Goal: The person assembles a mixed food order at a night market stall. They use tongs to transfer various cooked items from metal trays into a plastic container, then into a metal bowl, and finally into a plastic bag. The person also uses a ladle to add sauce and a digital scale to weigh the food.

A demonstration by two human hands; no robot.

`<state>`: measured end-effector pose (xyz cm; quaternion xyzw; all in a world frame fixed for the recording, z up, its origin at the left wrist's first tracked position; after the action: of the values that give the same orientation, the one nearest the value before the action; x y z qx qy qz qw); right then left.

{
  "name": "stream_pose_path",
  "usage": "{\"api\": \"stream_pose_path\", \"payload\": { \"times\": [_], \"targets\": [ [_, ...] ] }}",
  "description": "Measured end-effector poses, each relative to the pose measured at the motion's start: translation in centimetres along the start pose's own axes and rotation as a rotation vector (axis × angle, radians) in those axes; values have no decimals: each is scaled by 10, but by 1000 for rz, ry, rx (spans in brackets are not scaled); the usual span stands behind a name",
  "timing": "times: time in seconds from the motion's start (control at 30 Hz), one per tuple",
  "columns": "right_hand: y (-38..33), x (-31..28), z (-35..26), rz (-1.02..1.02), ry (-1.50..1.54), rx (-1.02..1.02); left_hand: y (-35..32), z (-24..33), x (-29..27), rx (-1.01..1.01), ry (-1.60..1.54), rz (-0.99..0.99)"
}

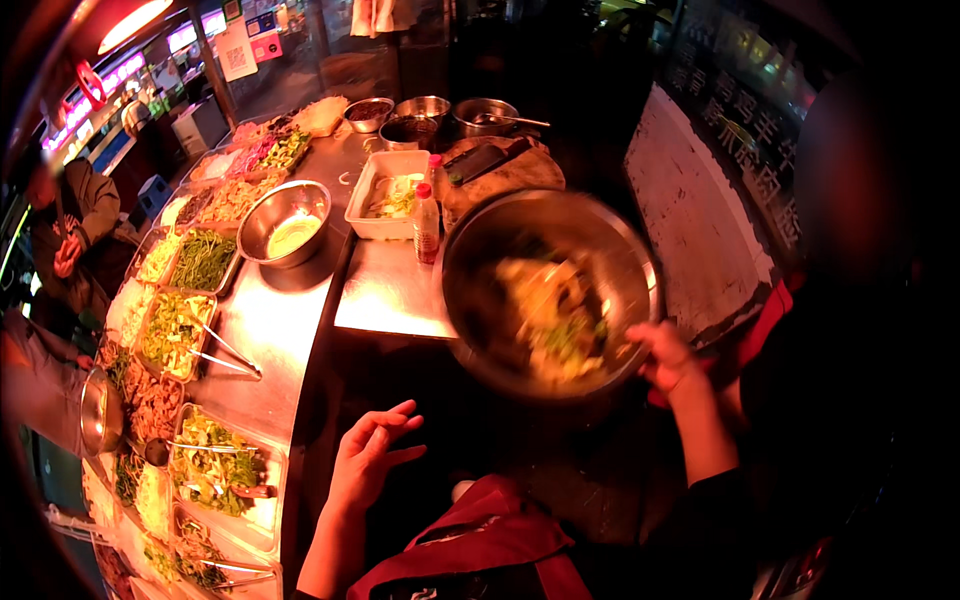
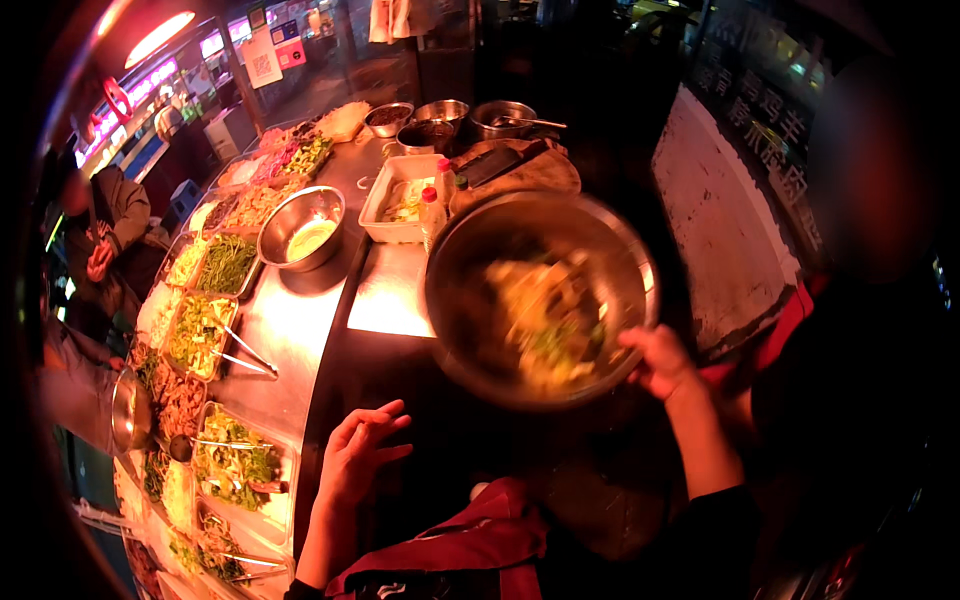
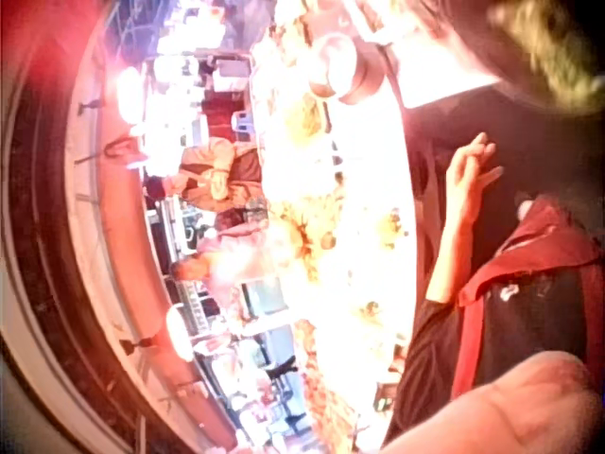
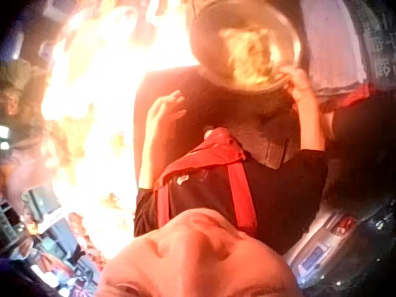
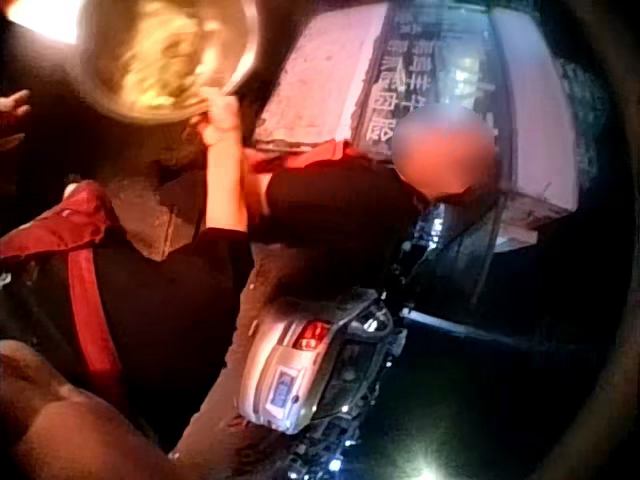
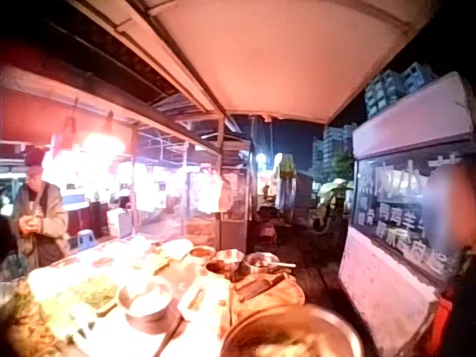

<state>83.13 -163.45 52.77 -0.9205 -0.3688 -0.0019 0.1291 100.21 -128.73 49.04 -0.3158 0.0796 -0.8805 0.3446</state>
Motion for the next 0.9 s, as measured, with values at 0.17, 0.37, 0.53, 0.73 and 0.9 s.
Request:
{"api": "stream_pose_path", "payload": {
  "times": [0.17, 0.37, 0.53, 0.73, 0.9],
  "targets": [
    [154, -39, -61, 136, 313, -214, 8, -8, -30, -43, -19, 116],
    [381, 22, -69, 175, 391, -316, -59, -9, -101, 90, -117, 632],
    [493, -145, -9, -544, 538, -404, -91, -38, -171, 62, -357, 619],
    [541, -89, 139, -9, 371, -257, -193, -60, -168, 101, -472, 1008],
    [519, -86, 163, 153, 534, -70, -214, -89, -180, 165, -639, 1006]
  ]
}}
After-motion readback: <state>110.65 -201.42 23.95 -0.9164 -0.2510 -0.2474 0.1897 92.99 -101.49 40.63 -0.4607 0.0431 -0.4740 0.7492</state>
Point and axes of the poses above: each hand's wrist, its own y-axis towards the middle knuckle, its own x-axis out of the palm, z = x × y, the point moved 5 cm from there along y, towards the middle knuckle, and after that the axes turned 13 degrees about -x, right-handed, at the moved point
